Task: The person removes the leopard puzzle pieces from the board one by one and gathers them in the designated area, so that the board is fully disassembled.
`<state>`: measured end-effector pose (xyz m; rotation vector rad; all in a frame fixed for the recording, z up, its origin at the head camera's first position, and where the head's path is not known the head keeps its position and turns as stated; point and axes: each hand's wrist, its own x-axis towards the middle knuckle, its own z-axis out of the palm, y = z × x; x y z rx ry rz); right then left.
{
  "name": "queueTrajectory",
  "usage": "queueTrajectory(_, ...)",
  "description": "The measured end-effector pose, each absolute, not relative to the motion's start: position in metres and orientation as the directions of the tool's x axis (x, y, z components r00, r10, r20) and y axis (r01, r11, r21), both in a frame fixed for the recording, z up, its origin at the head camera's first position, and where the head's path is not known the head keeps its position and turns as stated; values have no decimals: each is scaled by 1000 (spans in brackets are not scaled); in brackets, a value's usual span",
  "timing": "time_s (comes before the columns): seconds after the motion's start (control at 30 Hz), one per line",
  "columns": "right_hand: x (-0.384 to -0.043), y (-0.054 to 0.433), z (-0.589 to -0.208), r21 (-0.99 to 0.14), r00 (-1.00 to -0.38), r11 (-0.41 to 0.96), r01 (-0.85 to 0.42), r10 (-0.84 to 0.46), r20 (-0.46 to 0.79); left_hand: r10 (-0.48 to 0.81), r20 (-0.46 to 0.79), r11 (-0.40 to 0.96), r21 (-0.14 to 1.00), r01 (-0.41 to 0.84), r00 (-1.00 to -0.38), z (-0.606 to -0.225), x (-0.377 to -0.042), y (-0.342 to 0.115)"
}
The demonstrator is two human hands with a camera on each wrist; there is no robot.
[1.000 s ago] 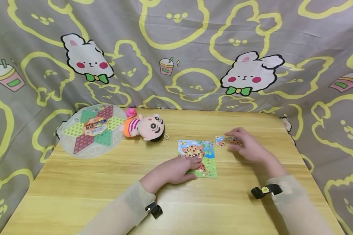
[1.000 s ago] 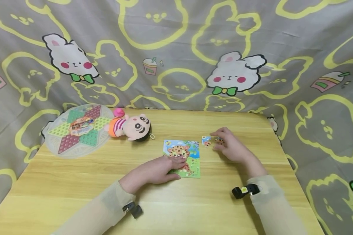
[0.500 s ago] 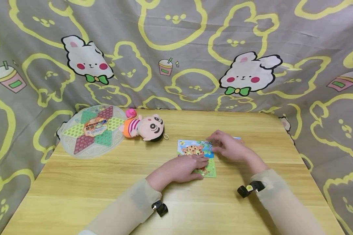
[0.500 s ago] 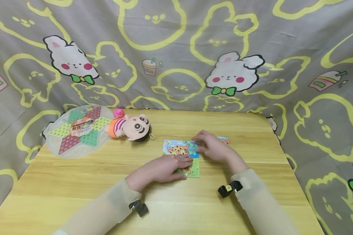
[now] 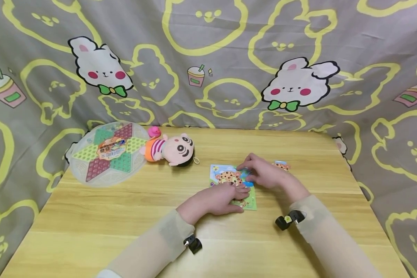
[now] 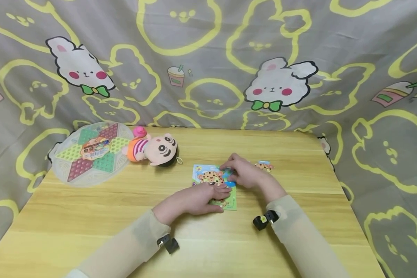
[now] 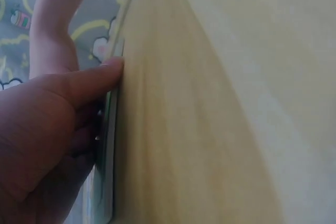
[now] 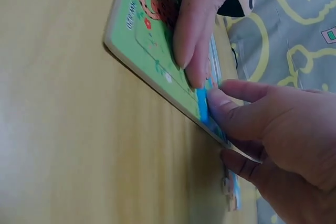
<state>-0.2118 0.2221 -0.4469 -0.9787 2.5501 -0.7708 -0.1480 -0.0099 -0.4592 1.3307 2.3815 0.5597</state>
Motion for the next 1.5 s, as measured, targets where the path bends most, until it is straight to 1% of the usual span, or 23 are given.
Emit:
queueTrajectory(0.13, -219, 220, -442, -567, -694, 618, -545, -712, -110, 862, -112, 478, 499, 723, -494, -458, -149, -11)
queueTrajectory(0.4, -229, 216, -439, -557, -657, 611, -562, -739, -149, 862, -109, 481, 487, 729, -496, -460, -148, -9)
queueTrajectory(0.6, -231, 215, -436, -585, -647, 608, -537, -741, -177, 853, -125, 498, 481, 721, -506, -460, -147, -7)
queueTrajectory(0.8, -231, 215, -438, -560, -651, 617, -552, -739, -173, 849, -136, 509, 475, 718, -511, -457, -147, -8)
queueTrajectory(1.03, -234, 214, -435, -556, -624, 612, -563, -755, -199, 848, -139, 512, 468, 720, -512, -458, -145, -7)
queueTrajectory(1.17, -235, 213, -435, -558, -624, 620, -552, -751, -217, 846, -146, 517, 462, 721, -513, -459, -144, -6)
queueTrajectory(1.33, -235, 212, -436, -560, -623, 611, -560, -756, -202, 846, -139, 515, 459, 724, -514, -460, -145, -7)
queueTrajectory(1.5, -234, 212, -438, -532, -630, 607, -590, -759, -168, 847, -135, 514, 454, 728, -514, -461, -145, -7)
